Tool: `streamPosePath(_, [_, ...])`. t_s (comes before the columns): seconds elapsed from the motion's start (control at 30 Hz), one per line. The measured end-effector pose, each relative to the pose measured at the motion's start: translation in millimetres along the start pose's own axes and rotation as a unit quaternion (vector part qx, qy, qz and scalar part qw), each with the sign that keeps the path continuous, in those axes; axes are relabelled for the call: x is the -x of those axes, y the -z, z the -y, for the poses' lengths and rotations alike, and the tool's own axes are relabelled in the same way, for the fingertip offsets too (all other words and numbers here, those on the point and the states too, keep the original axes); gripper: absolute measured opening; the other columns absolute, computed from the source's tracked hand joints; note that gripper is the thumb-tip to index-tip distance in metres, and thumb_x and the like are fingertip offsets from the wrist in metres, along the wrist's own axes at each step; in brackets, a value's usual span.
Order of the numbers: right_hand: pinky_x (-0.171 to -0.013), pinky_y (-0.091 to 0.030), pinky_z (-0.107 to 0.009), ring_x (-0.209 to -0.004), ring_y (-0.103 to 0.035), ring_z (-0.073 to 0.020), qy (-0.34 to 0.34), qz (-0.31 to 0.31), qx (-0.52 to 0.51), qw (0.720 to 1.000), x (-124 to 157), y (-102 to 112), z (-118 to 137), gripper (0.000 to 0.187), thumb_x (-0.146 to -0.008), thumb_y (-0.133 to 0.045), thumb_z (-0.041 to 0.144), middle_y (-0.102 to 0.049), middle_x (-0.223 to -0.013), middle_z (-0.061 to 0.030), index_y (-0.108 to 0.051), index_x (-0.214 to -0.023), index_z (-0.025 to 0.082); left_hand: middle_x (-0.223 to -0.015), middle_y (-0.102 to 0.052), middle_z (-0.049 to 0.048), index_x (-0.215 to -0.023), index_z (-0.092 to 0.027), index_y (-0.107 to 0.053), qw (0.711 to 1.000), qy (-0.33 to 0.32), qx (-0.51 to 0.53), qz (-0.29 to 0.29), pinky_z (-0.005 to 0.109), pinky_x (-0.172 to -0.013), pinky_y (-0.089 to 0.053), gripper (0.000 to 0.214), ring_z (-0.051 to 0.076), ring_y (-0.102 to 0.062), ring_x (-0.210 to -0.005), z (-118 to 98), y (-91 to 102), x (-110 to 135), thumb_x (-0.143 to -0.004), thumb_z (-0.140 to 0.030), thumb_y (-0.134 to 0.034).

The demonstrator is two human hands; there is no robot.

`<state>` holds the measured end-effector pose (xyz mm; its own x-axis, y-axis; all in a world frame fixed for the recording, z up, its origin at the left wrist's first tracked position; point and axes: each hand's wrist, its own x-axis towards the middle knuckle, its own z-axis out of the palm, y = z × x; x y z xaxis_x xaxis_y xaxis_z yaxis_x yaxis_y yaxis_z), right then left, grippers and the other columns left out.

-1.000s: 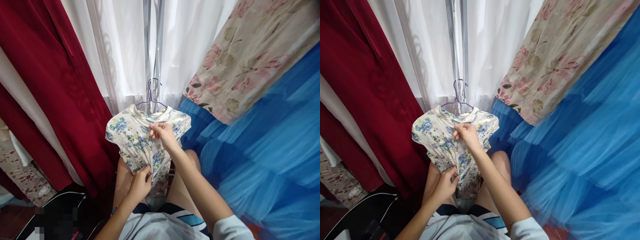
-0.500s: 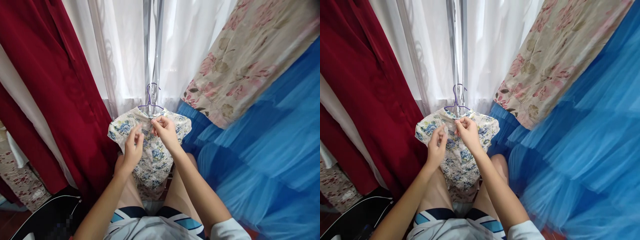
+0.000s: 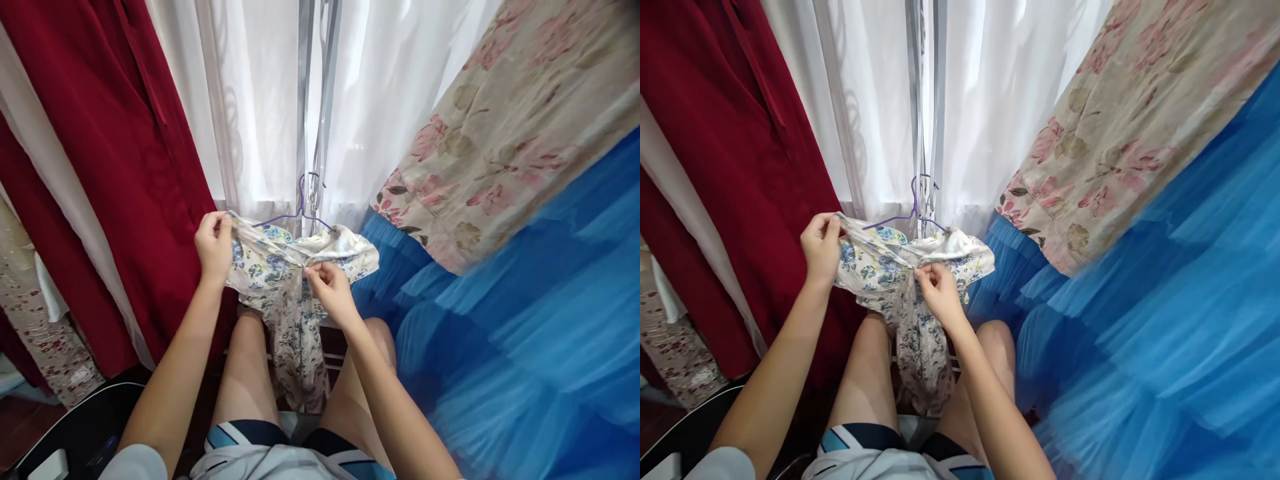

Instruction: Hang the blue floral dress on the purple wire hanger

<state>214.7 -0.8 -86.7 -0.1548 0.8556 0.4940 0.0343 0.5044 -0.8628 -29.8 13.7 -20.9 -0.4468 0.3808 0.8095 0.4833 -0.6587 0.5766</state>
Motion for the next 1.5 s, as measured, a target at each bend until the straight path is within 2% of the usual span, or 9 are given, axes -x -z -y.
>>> streamPosePath(0.1, [-0.049, -0.030, -0.024, -0.051, -0.040, -0.0109, -0.003, 0.032, 0.018, 0.999, 16.5, 5.7, 2.2, 0.028, -0.088, -0.060, 0.043, -0.045, -0.057, 0.0046, -0.052, -0.076, 0.019, -0.071, -0.057, -0.0017, -0.085, -0.016, -0.062, 0.964, 0.228, 0.091, -0.096, 0.021, -0.064, -0.043, 0.020, 0.011, -0.053, -0.065, 63.9, 20.6, 2.7, -0.081, -0.035, -0.061])
streamPosePath(0.27, [-0.050, -0.032, -0.024, -0.049, -0.043, -0.0119, -0.033, 0.040, 0.020, 0.998, 35.5, 16.0, -11.7, 0.027, -0.089, -0.058, 0.042, -0.049, -0.055, 0.0043, -0.050, -0.075, 0.020, -0.062, -0.054, -0.0030, -0.073, -0.015, -0.056, 0.932, 0.339, 0.108, -0.070, 0.022, -0.057, -0.040, 0.022, 0.009, -0.050, -0.054, 111.6, 9.0, 78.9, -0.073, -0.037, -0.060])
streamPosePath(0.43, [-0.048, -0.031, -0.025, -0.046, -0.040, -0.0117, -0.092, -0.051, 0.030, 0.994, 54.3, 61.1, -57.3, 0.033, -0.087, -0.058, 0.043, -0.047, -0.050, 0.0044, -0.045, -0.065, 0.022, -0.061, -0.059, 0.0020, -0.070, -0.013, -0.062, 0.896, 0.395, 0.159, 0.122, 0.024, -0.054, -0.043, 0.033, 0.014, -0.056, -0.055, 89.4, -24.5, 157.2, -0.065, -0.045, -0.071])
streamPosePath(0.57, [-0.055, -0.040, -0.027, -0.054, -0.051, -0.0153, -0.138, -0.025, 0.143, 0.980, 83.2, 92.5, -80.6, 0.031, -0.082, -0.064, 0.043, -0.056, -0.057, 0.0002, -0.053, -0.064, 0.020, -0.075, -0.063, 0.0032, -0.077, -0.015, -0.066, 0.866, 0.378, 0.214, 0.248, 0.026, -0.070, -0.048, 0.030, 0.015, -0.060, -0.071, 40.3, -46.7, 165.6, -0.074, -0.045, -0.072])
streamPosePath(0.77, [-0.084, -0.049, -0.035, -0.098, -0.061, -0.0250, -0.079, 0.173, 0.058, 0.980, 104.4, 70.7, -64.2, 0.044, -0.077, -0.075, 0.046, -0.068, -0.109, -0.0076, -0.065, -0.109, 0.018, -0.103, -0.057, 0.0071, -0.090, -0.019, -0.068, 0.888, 0.091, 0.183, 0.412, 0.033, -0.097, -0.041, 0.019, 0.020, -0.055, -0.103, -38.3, -70.9, 165.1, -0.092, -0.035, -0.058])
streamPosePath(0.93, [-0.061, -0.047, -0.028, -0.068, -0.058, -0.0178, -0.119, 0.129, -0.029, 0.984, 94.9, 56.1, -37.1, 0.037, -0.089, -0.059, 0.053, -0.065, -0.077, -0.0030, -0.065, -0.088, 0.016, -0.084, -0.055, 0.0005, -0.103, -0.021, -0.052, 0.803, 0.250, 0.262, 0.474, 0.026, -0.077, -0.046, 0.022, 0.015, -0.056, -0.080, -33.2, -67.8, 190.4, -0.096, -0.042, -0.050])
streamPosePath(1.07, [-0.057, -0.045, -0.025, -0.064, -0.058, -0.0158, -0.105, 0.076, -0.021, 0.991, 75.5, 89.6, -16.7, 0.029, -0.086, -0.066, 0.046, -0.067, -0.076, -0.0022, -0.067, -0.088, 0.017, -0.098, -0.062, 0.0042, -0.114, -0.021, -0.053, 0.721, 0.301, 0.306, 0.544, 0.030, -0.082, -0.046, 0.035, 0.019, -0.059, -0.092, -14.9, -49.6, 201.8, -0.089, -0.044, -0.061])
streamPosePath(1.27, [-0.058, -0.049, -0.024, -0.061, -0.060, -0.0142, -0.011, -0.075, -0.047, 0.996, -26.8, 144.3, 0.8, 0.026, -0.072, -0.080, 0.042, -0.069, -0.073, 0.0006, -0.070, -0.080, 0.019, -0.080, -0.061, 0.0020, -0.098, -0.020, -0.064, 0.821, 0.227, 0.163, 0.497, 0.026, -0.066, -0.041, 0.023, 0.017, -0.054, -0.074, -24.0, -24.7, 174.0, -0.092, -0.039, -0.053])
streamPosePath(1.5, [-0.053, -0.052, -0.026, -0.057, -0.063, -0.0162, -0.183, 0.107, -0.104, 0.972, -111.9, 97.3, -1.1, 0.039, -0.071, -0.080, 0.051, -0.071, -0.068, -0.0049, -0.070, -0.076, 0.015, -0.073, -0.055, -0.0012, -0.082, -0.021, -0.062, 0.906, 0.157, 0.072, 0.387, 0.025, -0.064, -0.037, 0.012, 0.016, -0.049, -0.069, -19.4, -6.0, 112.0, -0.085, -0.023, -0.050])
